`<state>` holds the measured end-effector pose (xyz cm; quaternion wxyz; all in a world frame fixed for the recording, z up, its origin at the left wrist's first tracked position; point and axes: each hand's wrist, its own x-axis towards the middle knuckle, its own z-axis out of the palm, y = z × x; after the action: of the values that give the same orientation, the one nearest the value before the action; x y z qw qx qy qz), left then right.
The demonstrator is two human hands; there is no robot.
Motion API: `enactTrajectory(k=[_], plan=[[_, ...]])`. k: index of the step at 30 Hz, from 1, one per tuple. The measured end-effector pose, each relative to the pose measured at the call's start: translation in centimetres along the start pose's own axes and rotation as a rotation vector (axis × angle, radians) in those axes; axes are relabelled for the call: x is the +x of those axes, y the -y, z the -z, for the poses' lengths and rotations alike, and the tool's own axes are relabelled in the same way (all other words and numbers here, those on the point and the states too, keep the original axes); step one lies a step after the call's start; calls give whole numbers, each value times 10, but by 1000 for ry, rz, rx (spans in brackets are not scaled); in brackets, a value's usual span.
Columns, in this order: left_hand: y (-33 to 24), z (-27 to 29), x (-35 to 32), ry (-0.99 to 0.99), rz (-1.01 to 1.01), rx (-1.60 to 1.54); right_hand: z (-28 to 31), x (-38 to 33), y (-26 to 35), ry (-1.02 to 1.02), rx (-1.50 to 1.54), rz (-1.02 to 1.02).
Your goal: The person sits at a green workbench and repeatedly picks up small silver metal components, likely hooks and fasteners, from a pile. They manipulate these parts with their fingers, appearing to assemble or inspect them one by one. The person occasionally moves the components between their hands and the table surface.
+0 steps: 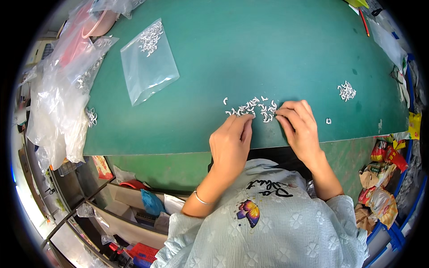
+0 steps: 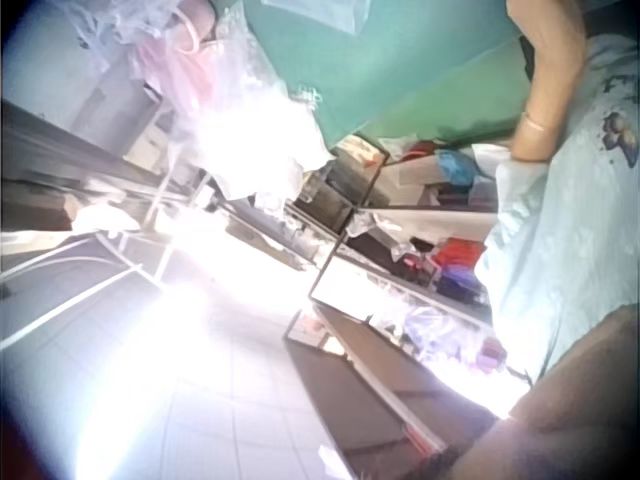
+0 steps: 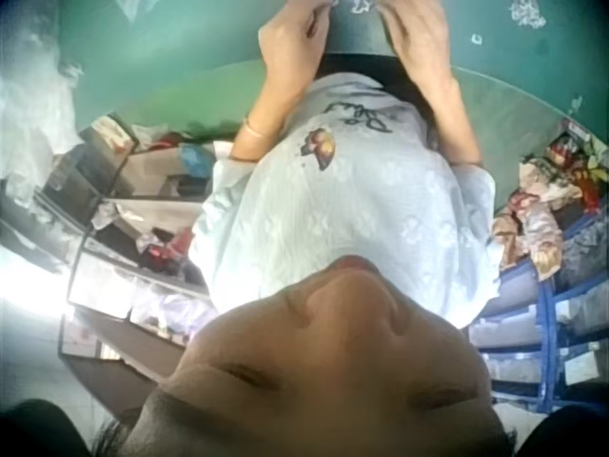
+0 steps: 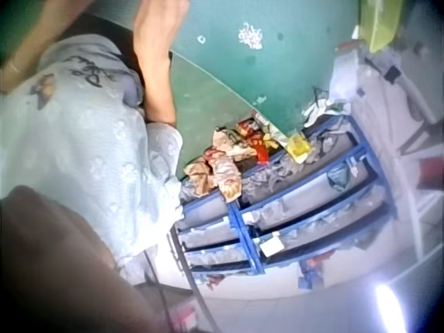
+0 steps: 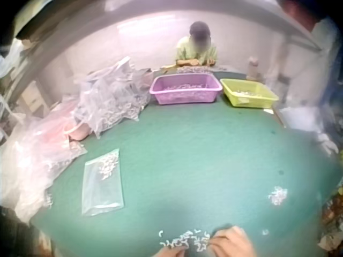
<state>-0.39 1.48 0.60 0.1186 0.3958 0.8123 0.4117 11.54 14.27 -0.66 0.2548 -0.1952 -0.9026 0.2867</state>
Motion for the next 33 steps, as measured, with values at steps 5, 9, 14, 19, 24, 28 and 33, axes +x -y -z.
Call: enactTrajectory(k=[5,9,14,19,24,28,33], plan=[[-6,-5,-10,0,-4,-156,-1,3,-6,-123,-6,-28],[-11,-8,-12,77,131,-379,6,-8,2,-112,448,-344],[-23,-12,-6,30,191,-591,11,-12,22,-68,1179,-693],[-25,-5,-6,71,113,-586,13,-12,21,54,1523,-858],[-22,-4,-8,73,137,-652,14,-13,24,80,1414,-814],[-24,-3,-8,85,191,-712,21,-10,36,35,1174,-654],[-26,0,-7,123,185,-716,20,-15,32,1,965,-439]])
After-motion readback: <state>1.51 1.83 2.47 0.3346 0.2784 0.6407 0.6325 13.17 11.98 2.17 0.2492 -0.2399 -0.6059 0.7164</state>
